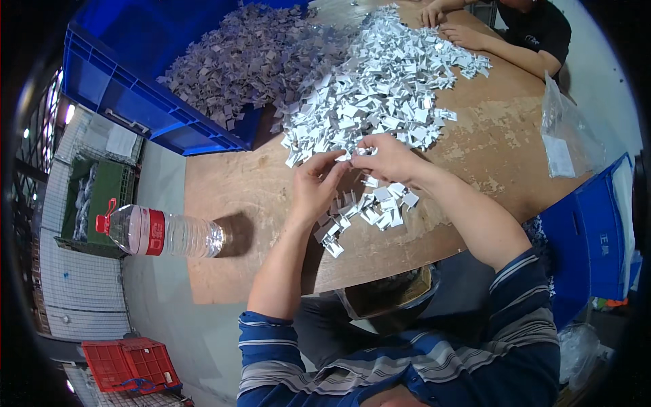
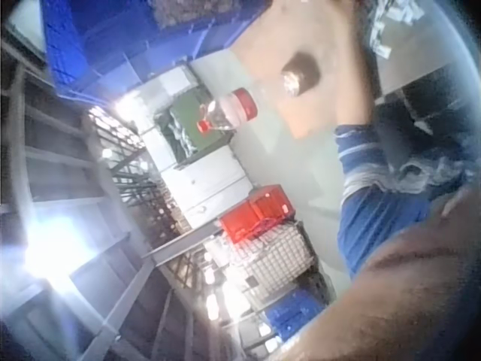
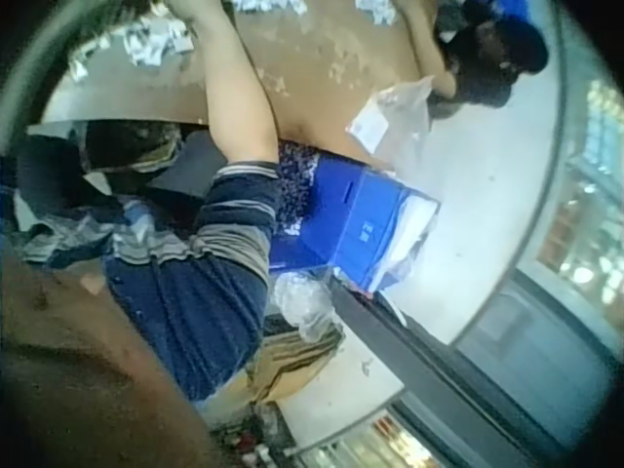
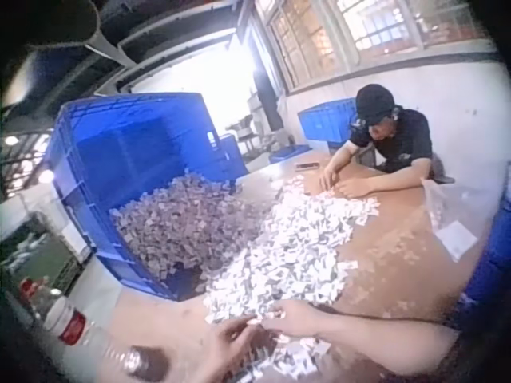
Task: The person assembles small plastic clips by hand and drops the assembled pieces into a container below the table.
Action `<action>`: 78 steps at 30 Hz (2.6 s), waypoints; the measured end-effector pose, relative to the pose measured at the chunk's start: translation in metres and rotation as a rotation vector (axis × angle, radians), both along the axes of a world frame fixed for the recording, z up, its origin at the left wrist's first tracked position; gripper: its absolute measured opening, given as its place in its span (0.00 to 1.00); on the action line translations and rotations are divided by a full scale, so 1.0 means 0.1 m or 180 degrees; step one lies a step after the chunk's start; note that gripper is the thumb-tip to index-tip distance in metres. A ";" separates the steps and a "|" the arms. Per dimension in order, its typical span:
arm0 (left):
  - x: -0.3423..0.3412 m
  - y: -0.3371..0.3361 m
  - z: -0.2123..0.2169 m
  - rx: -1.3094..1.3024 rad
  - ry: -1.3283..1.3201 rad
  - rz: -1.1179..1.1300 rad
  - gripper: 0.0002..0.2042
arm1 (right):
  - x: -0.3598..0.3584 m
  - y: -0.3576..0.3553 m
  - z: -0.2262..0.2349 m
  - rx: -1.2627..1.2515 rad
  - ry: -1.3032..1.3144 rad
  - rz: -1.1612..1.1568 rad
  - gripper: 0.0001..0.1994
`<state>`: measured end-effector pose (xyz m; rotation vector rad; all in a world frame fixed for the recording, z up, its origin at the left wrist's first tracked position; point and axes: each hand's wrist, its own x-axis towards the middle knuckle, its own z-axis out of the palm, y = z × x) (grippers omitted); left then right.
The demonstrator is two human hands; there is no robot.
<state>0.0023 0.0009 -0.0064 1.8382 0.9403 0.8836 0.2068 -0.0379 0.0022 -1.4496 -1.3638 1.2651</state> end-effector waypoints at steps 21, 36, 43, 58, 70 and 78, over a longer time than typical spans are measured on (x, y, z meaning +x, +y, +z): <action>0.01 -0.05 0.15 0.1190 0.1459 -0.0187 0.21 | 0.22 0.12 -0.12 0.1417 -0.2194 0.0002 0.13; -0.07 0.07 0.02 0.0475 0.0912 0.0125 0.12 | 0.16 0.06 0.06 0.0375 0.0118 -0.0222 0.09; -0.11 0.07 0.16 -0.0229 0.0140 0.0726 0.09 | 0.23 0.01 0.21 -0.0562 0.1881 -0.0149 0.09; -0.17 0.10 0.11 0.0969 0.1774 -0.0176 0.05 | -0.01 -0.11 0.17 0.0832 -0.2037 0.0856 0.15; -0.16 0.14 0.02 0.0716 0.1377 -0.0125 0.05 | -0.03 -0.06 0.08 0.0801 -0.1906 0.0607 0.12; -0.12 0.10 0.10 0.0345 0.1186 0.0174 0.13 | 0.03 0.01 -0.05 0.1115 -0.1603 0.0233 0.13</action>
